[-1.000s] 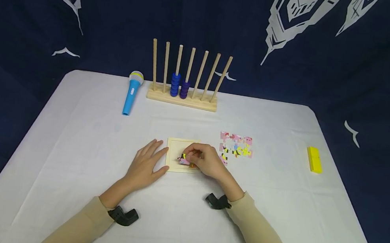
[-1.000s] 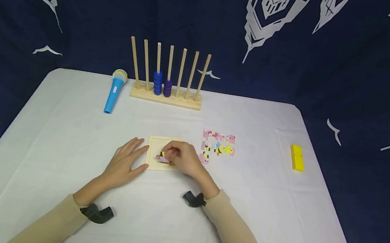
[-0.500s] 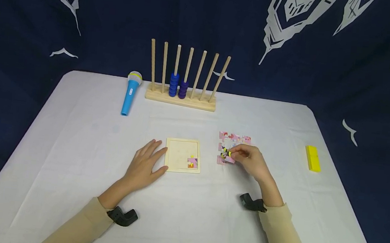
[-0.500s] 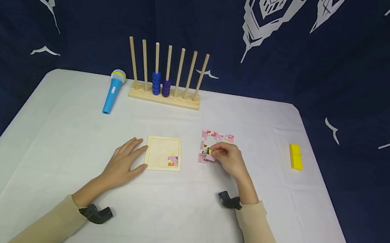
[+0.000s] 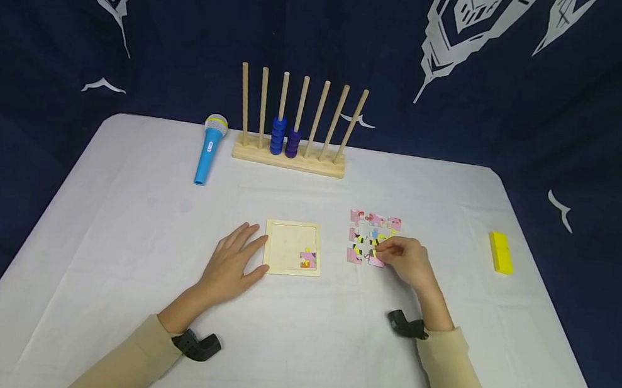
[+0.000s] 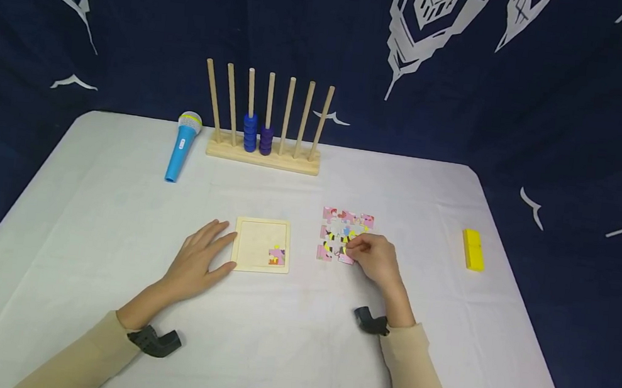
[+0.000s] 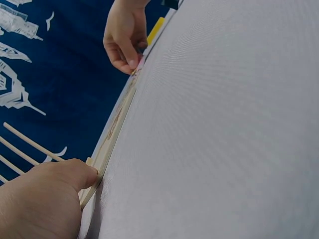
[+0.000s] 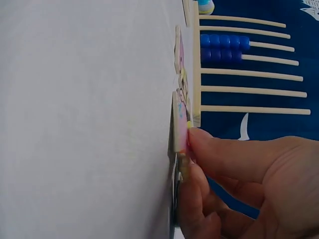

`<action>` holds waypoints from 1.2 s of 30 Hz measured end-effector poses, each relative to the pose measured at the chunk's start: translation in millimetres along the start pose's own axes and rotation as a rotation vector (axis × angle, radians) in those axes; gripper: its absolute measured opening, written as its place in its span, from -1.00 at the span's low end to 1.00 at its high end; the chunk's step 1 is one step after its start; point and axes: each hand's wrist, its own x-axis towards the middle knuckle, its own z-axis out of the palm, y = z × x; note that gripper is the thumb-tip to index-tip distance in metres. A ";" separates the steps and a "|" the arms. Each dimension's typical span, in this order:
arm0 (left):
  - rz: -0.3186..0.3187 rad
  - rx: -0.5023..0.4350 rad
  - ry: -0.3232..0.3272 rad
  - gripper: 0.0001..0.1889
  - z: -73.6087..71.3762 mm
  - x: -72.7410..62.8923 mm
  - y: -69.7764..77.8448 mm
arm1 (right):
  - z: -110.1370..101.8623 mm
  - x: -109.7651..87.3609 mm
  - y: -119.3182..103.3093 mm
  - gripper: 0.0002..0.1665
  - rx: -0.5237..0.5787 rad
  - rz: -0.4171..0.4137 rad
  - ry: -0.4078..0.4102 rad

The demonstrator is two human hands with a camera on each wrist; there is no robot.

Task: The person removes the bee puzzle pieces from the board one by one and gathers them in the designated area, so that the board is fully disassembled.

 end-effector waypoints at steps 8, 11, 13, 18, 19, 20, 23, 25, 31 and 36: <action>0.016 0.007 0.024 -0.40 0.0 -0.8 -0.9 | 0.0 -1.2 -3.9 -0.89 -0.024 -0.041 0.192; 0.021 0.010 0.030 -0.40 0.3 -0.3 -1.1 | 1.5 -1.7 -7.1 -0.83 0.015 -0.050 0.194; 0.016 0.005 0.023 -0.40 -0.1 -0.2 -0.5 | 3.8 -1.4 -9.8 -0.79 0.051 -0.059 0.177; -0.007 -0.012 -0.002 -0.39 -1.4 0.0 1.7 | 15.3 -1.4 -21.6 -0.70 0.135 -0.115 0.084; -0.008 -0.013 -0.003 -0.39 -1.2 0.1 1.7 | 18.3 -1.7 -25.3 -0.69 0.151 -0.130 0.060; -0.010 -0.011 -0.004 -0.39 -1.1 0.1 1.8 | 21.4 -2.3 -29.1 -0.68 0.171 -0.144 0.035; -0.012 -0.006 -0.005 -0.39 -1.2 0.2 1.8 | 31.6 -3.4 -41.8 -0.65 0.214 -0.180 -0.022; -0.011 -0.004 -0.004 -0.39 -1.1 0.1 1.5 | 38.3 -3.4 -50.2 -0.62 0.228 -0.203 -0.049; -0.005 0.001 -0.004 -0.39 -1.0 -0.1 0.9 | 56.1 -2.3 -70.7 -0.62 0.196 -0.308 -0.099; -0.006 0.008 -0.009 -0.39 -1.7 0.4 1.5 | 67.8 -2.0 -81.3 -0.62 0.197 -0.369 -0.122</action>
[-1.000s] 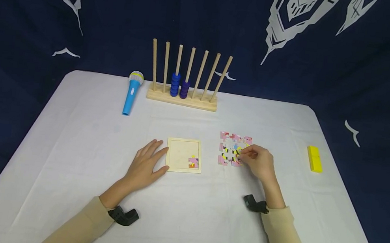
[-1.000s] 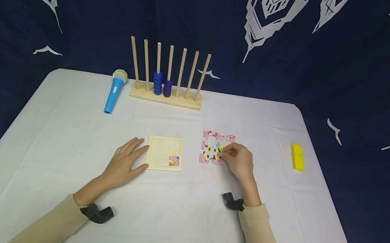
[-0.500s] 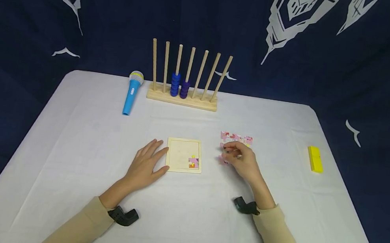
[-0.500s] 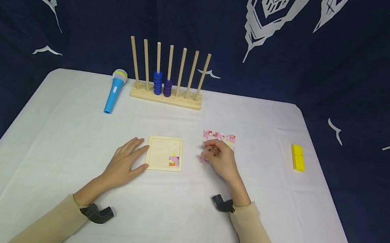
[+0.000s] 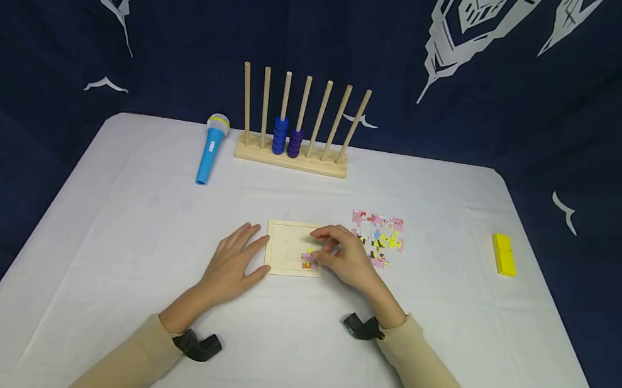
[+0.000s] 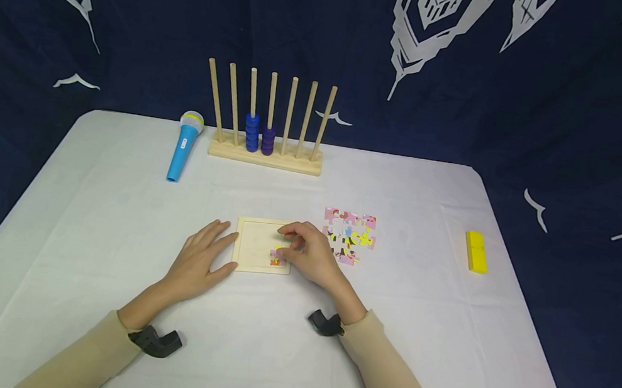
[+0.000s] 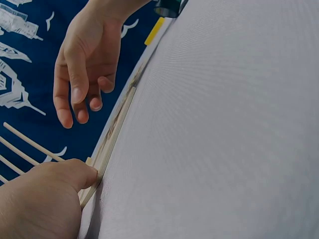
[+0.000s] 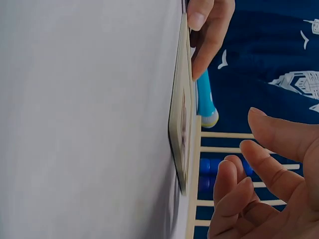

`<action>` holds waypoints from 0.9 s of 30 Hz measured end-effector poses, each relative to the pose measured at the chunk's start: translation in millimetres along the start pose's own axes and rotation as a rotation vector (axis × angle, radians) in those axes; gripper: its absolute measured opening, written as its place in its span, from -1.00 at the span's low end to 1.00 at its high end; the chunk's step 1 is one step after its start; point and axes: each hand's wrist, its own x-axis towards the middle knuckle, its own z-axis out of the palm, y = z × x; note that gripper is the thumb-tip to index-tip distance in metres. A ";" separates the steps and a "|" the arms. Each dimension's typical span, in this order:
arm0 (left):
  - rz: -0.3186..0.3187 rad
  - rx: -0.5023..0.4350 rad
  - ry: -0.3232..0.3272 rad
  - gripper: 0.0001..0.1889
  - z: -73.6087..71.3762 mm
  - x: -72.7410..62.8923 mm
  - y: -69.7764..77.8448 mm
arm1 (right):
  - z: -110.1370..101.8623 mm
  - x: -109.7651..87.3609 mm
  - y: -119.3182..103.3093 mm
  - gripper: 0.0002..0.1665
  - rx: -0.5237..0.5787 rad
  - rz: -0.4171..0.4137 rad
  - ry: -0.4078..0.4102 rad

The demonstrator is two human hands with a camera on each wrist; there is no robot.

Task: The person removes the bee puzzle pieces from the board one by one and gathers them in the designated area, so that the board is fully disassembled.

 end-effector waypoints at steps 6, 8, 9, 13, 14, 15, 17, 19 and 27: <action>-0.010 0.007 -0.027 -0.40 -0.3 0.5 -0.5 | 8.8 1.2 -2.8 -0.63 0.005 0.009 -0.023; -0.013 0.006 -0.034 -0.40 -0.6 0.4 -0.7 | 9.9 0.8 -2.5 -0.63 0.004 0.011 -0.028; -0.012 0.003 -0.031 -0.40 -0.4 0.4 -0.9 | 10.3 0.8 -2.2 -0.63 0.004 0.009 -0.029; 0.002 0.000 -0.006 -0.39 0.6 0.1 -1.1 | 11.3 1.0 -1.2 -0.62 -0.009 0.010 -0.027; 0.005 0.002 0.000 -0.39 1.0 0.0 -1.4 | 11.5 1.0 -0.9 -0.62 -0.012 0.009 -0.027; 0.006 0.002 0.003 -0.39 1.3 -0.1 -1.4 | 11.7 0.9 -1.0 -0.62 -0.016 0.010 -0.029; 0.007 0.005 0.003 -0.39 1.2 0.0 -1.5 | 12.1 0.9 -0.6 -0.61 -0.024 0.014 -0.033; 0.004 0.008 0.000 -0.39 1.2 0.2 -1.4 | 12.5 0.8 -0.4 -0.61 -0.031 0.020 -0.038; -0.006 0.004 -0.020 -0.40 0.0 0.8 -1.0 | 14.7 0.9 2.3 -0.60 -0.074 0.034 -0.048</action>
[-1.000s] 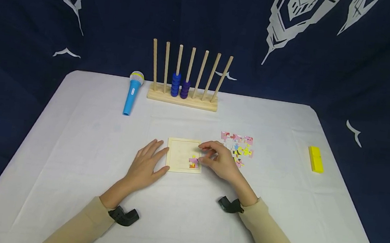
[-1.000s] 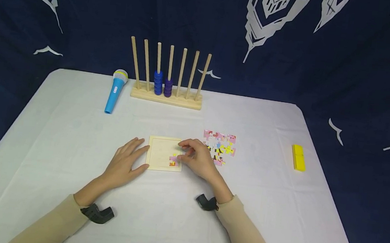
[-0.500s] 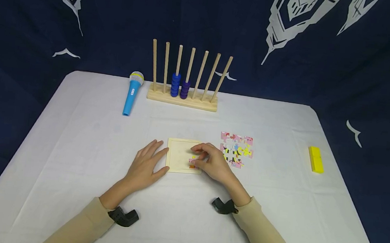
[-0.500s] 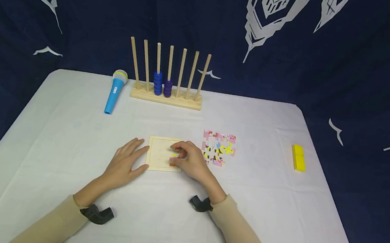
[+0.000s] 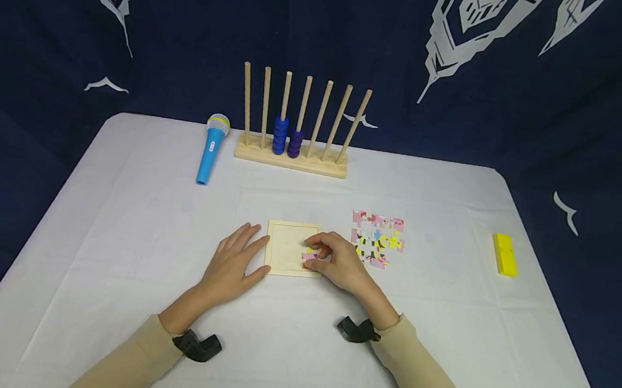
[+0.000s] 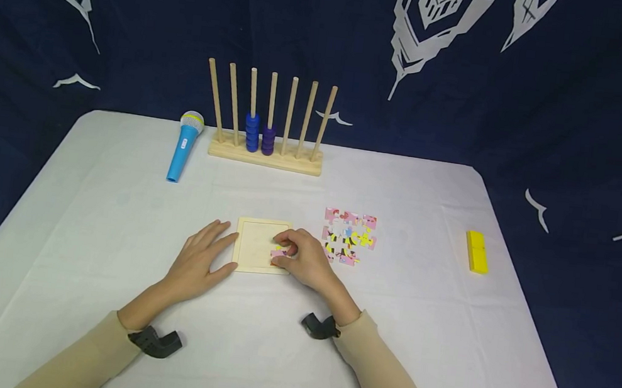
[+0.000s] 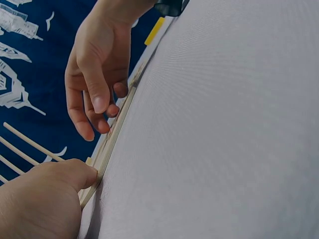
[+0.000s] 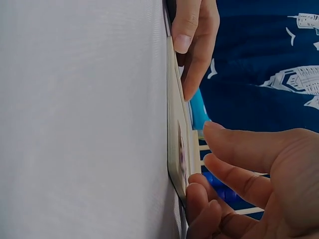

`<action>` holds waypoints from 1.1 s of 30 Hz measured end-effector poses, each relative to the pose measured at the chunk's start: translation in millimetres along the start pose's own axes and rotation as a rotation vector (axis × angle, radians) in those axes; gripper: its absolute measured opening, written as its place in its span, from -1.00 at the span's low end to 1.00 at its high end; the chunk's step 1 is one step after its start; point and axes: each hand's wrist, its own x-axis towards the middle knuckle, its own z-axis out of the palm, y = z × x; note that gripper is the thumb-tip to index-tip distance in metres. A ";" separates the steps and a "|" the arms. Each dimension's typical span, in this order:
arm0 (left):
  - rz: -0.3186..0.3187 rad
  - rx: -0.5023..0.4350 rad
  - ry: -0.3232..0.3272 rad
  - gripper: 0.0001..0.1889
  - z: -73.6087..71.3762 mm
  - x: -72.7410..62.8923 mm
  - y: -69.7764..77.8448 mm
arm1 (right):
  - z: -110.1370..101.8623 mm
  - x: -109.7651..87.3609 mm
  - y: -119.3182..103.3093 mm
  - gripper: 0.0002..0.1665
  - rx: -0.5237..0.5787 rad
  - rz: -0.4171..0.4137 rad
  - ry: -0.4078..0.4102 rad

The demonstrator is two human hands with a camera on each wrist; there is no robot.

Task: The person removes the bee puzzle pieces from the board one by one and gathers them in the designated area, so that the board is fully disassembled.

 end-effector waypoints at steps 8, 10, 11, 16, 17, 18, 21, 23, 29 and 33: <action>-0.009 0.002 -0.018 -0.39 0.3 -0.3 -0.6 | 0.9 -2.0 0.8 -0.58 -0.038 0.005 -0.005; -0.010 0.003 -0.019 -0.40 0.4 -0.5 -0.6 | 1.5 -2.1 1.5 -0.57 -0.045 0.006 -0.005; -0.010 0.004 -0.019 -0.40 0.2 -0.5 -0.4 | 1.8 -2.1 1.8 -0.57 -0.051 0.006 -0.005; -0.014 0.001 -0.018 -0.39 -0.4 -0.7 0.5 | 4.1 -1.2 2.5 -0.56 -0.088 -0.002 -0.012; -0.014 0.001 -0.017 -0.39 -0.5 -0.7 0.7 | 4.4 -1.1 2.5 -0.56 -0.094 -0.006 -0.013; -0.016 -0.001 -0.017 -0.39 -0.5 -0.7 0.8 | 4.7 -1.0 2.6 -0.57 -0.098 -0.010 -0.015; -0.008 -0.002 -0.007 -0.39 -0.2 -0.6 0.7 | 5.4 -0.8 3.4 -0.60 -0.107 -0.023 -0.020; -0.001 -0.003 0.002 -0.39 -0.3 -0.7 0.8 | 5.8 -0.9 3.9 -0.62 -0.112 -0.032 -0.024; 0.000 -0.003 0.006 -0.38 0.2 -0.9 0.5 | 6.6 -1.3 2.9 -0.65 -0.124 -0.034 -0.033; 0.005 -0.009 0.013 -0.38 0.5 -0.8 0.5 | 6.1 -1.8 0.5 -0.64 -0.128 -0.026 -0.017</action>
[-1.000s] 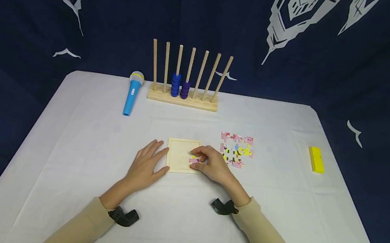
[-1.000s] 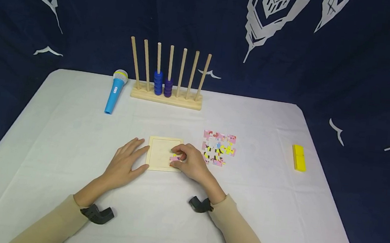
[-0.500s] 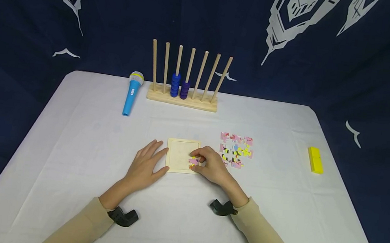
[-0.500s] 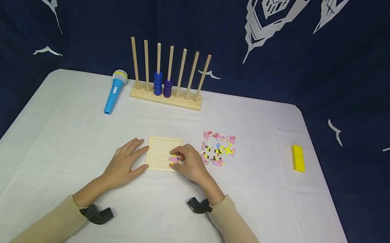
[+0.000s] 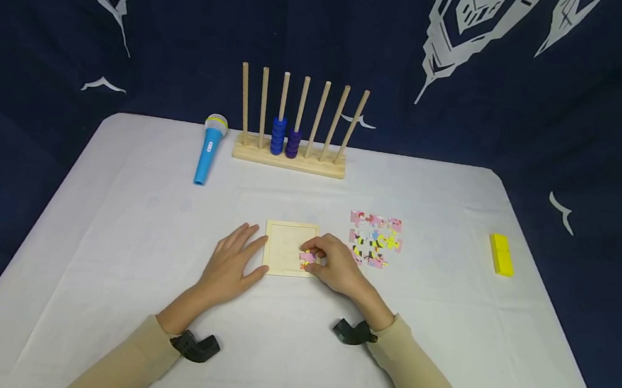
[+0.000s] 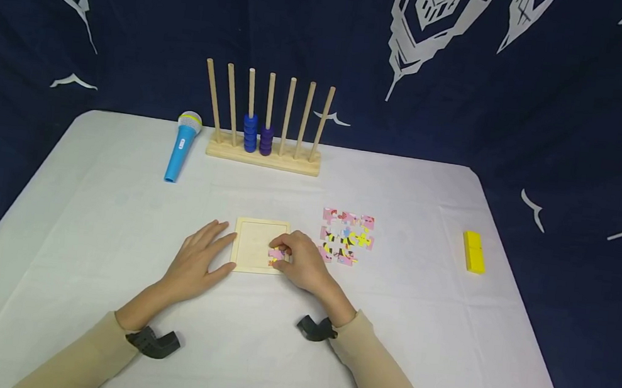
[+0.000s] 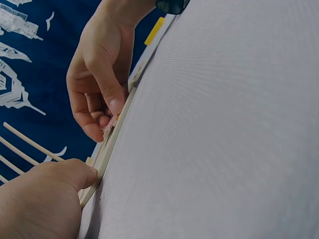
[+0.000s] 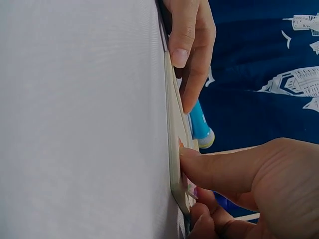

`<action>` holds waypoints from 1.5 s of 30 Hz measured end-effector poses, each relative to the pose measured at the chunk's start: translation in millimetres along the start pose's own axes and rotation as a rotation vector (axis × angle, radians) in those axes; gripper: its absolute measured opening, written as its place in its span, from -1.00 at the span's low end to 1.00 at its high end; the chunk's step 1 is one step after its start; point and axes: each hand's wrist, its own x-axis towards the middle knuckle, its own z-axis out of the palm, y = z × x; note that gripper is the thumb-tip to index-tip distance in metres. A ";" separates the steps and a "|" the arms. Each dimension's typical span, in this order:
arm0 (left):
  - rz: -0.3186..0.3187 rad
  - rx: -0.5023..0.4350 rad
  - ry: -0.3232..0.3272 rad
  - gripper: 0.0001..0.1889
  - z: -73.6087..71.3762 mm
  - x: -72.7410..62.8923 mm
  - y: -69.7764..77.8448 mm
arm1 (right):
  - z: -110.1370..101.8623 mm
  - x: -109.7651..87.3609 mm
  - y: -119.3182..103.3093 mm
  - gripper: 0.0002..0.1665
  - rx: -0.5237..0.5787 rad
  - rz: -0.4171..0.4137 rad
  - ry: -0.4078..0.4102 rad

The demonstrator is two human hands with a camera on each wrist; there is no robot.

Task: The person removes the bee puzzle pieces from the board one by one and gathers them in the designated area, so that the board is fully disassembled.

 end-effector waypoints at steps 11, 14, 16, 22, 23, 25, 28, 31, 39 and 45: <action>-0.002 0.000 0.001 -0.38 -0.2 0.1 -0.1 | -8.6 3.1 0.1 -0.83 0.147 0.006 0.018; -0.006 0.000 -0.006 -0.38 0.5 0.4 -0.3 | -14.7 3.9 2.2 -0.86 0.224 0.048 -0.018; -0.006 -0.002 -0.004 -0.38 0.9 0.4 0.0 | -20.5 3.4 5.6 -0.87 0.253 0.076 -0.027; 0.009 -0.008 0.020 -0.38 3.0 -0.3 0.3 | -48.2 -10.7 23.1 -0.84 0.294 0.160 0.024; 0.012 -0.008 0.022 -0.38 3.3 -0.3 -0.1 | -53.5 -14.6 27.7 -0.84 0.294 0.175 0.038; 0.017 -0.006 0.024 -0.39 3.5 -0.2 -0.5 | -64.7 -23.2 37.6 -0.84 0.298 0.209 0.065; 0.021 -0.005 0.029 -0.39 3.2 0.1 -0.8 | -81.8 -35.6 53.5 -0.82 0.302 0.254 0.107; 0.019 -0.009 0.030 -0.39 1.8 0.2 -0.7 | -98.1 -46.4 67.3 -0.80 0.285 0.296 0.147; 0.008 -0.011 0.022 -0.38 0.0 0.3 -1.4 | -114.7 -54.8 92.2 -0.79 0.142 0.403 0.097; 0.020 -0.016 0.022 -0.40 0.9 0.2 -1.3 | -109.6 -53.5 97.3 -0.82 0.082 0.436 0.093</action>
